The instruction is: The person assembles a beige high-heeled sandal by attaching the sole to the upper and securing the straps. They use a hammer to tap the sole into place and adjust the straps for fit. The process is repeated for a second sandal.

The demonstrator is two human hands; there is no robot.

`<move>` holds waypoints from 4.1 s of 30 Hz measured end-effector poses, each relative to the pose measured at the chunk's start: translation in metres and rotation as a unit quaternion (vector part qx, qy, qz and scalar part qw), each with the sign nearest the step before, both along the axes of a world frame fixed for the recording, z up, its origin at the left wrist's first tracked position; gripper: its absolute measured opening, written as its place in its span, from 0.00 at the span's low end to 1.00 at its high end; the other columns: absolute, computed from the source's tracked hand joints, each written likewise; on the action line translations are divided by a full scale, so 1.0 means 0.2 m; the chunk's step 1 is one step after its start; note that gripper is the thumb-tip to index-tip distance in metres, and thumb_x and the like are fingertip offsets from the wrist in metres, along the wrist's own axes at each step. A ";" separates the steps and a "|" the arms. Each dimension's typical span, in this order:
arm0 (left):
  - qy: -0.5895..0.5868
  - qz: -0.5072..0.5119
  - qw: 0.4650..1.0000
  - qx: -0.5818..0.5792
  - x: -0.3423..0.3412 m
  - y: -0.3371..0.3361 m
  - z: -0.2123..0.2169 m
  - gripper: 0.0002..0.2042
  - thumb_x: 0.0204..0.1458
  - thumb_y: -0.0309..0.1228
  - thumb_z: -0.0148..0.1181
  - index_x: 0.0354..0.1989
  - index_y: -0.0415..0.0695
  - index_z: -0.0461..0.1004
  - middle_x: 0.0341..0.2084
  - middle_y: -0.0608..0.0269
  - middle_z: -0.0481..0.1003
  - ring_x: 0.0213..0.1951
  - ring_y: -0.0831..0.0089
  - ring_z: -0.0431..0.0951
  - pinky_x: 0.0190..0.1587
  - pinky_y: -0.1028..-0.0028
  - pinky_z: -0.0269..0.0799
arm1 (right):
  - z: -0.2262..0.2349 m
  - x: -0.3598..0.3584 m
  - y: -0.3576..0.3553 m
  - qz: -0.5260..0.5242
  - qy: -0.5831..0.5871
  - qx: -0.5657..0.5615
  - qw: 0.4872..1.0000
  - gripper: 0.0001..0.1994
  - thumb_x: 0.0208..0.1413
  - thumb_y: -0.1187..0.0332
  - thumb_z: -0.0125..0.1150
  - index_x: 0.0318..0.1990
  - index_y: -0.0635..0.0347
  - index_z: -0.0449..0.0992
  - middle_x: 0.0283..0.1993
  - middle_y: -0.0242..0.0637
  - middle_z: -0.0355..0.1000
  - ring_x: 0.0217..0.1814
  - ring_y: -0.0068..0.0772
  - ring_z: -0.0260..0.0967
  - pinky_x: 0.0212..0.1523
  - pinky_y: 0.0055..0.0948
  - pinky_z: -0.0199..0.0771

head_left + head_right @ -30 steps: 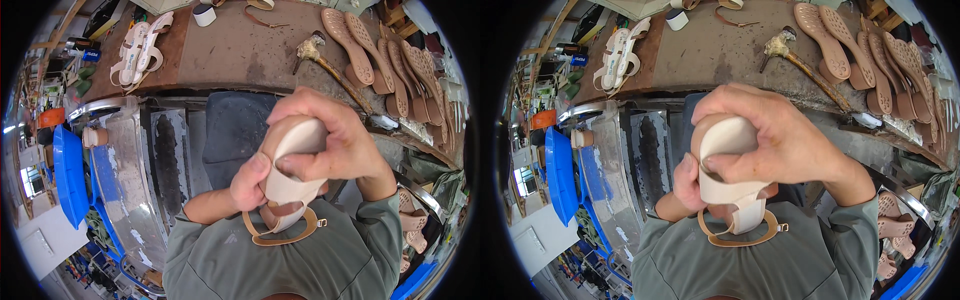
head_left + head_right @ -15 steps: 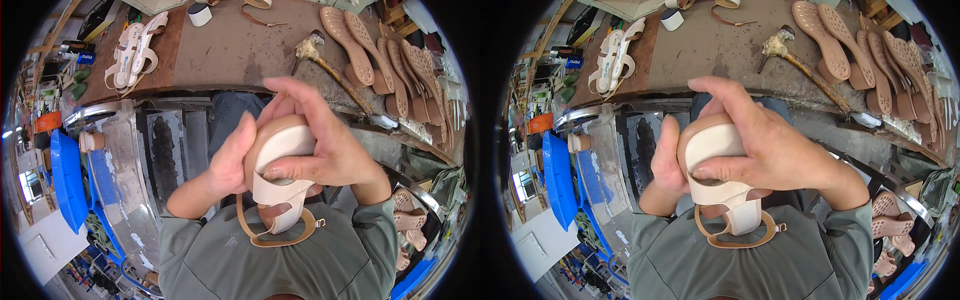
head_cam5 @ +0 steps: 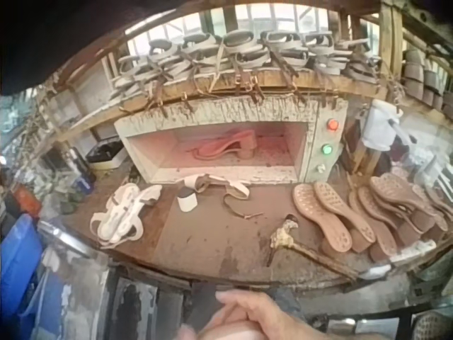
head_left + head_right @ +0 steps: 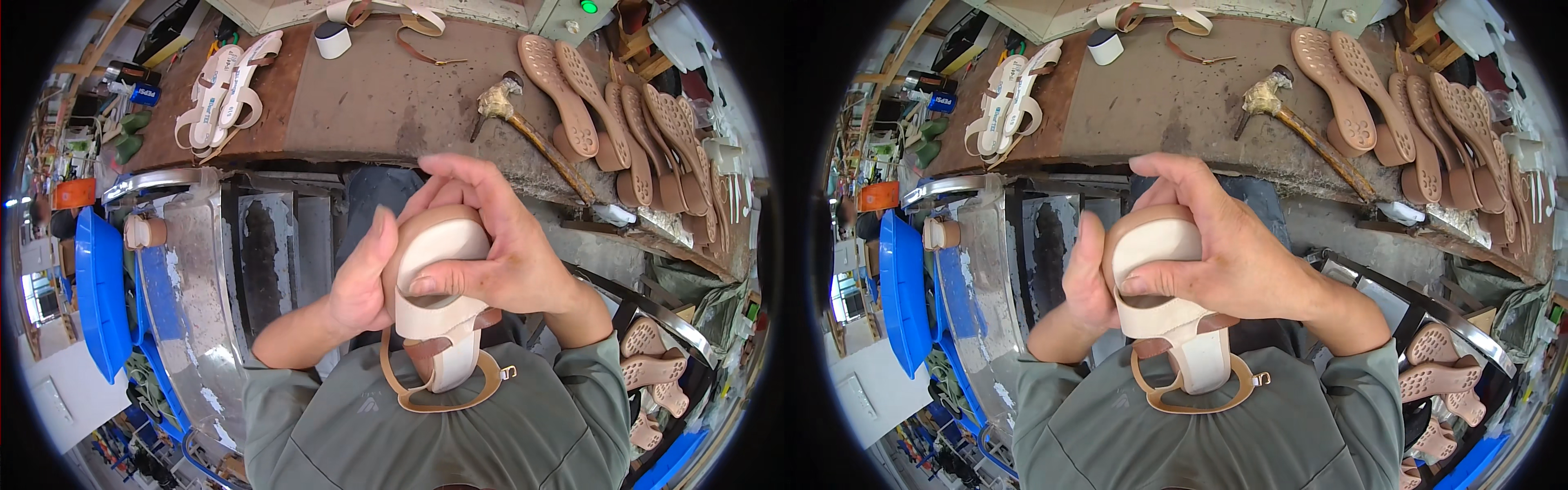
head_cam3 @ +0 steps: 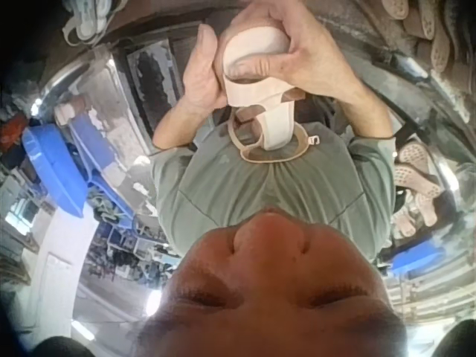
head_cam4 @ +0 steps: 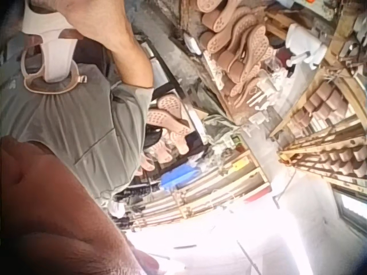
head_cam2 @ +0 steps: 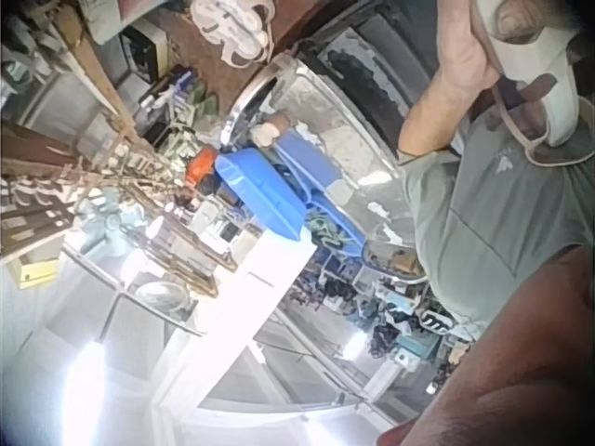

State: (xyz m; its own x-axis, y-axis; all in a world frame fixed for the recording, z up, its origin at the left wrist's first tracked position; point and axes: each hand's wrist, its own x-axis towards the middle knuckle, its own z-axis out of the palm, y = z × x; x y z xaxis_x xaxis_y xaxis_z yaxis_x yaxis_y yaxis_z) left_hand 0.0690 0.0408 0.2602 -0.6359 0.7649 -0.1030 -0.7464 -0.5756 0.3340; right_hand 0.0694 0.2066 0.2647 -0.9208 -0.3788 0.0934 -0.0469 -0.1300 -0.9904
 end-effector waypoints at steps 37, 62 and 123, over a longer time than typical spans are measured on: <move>0.139 0.139 0.980 -0.001 0.07 -0.06 -0.51 0.34 0.54 0.39 0.51 0.66 0.40 0.45 0.61 0.55 0.57 0.62 0.62 0.57 0.64 0.62 0.51 | -0.06 0.02 0.07 -0.316 -0.020 -0.272 0.908 0.15 0.57 0.69 0.54 0.49 0.65 0.63 0.43 0.38 0.70 0.42 0.24 0.70 0.41 0.24 0.72; 0.247 0.042 0.898 -0.362 0.28 -0.24 0.00 0.45 0.37 0.22 0.71 0.62 0.41 0.44 0.48 0.59 0.64 0.47 0.74 0.69 0.49 0.71 0.67 | 0.00 0.20 0.10 0.355 -0.341 0.034 0.870 0.15 0.56 0.57 0.59 0.30 0.63 0.76 0.19 0.32 0.70 0.16 0.19 0.67 0.16 0.19 0.63; 0.103 0.153 0.944 -0.274 0.46 -0.08 0.18 0.14 0.51 0.30 0.57 0.44 0.37 0.70 0.30 0.59 0.76 0.31 0.72 0.77 0.34 0.73 0.74 | -0.03 0.30 0.10 -0.075 0.488 -0.136 0.859 0.16 0.41 0.67 0.66 0.35 0.63 0.70 0.33 0.45 0.73 0.27 0.38 0.75 0.20 0.29 0.74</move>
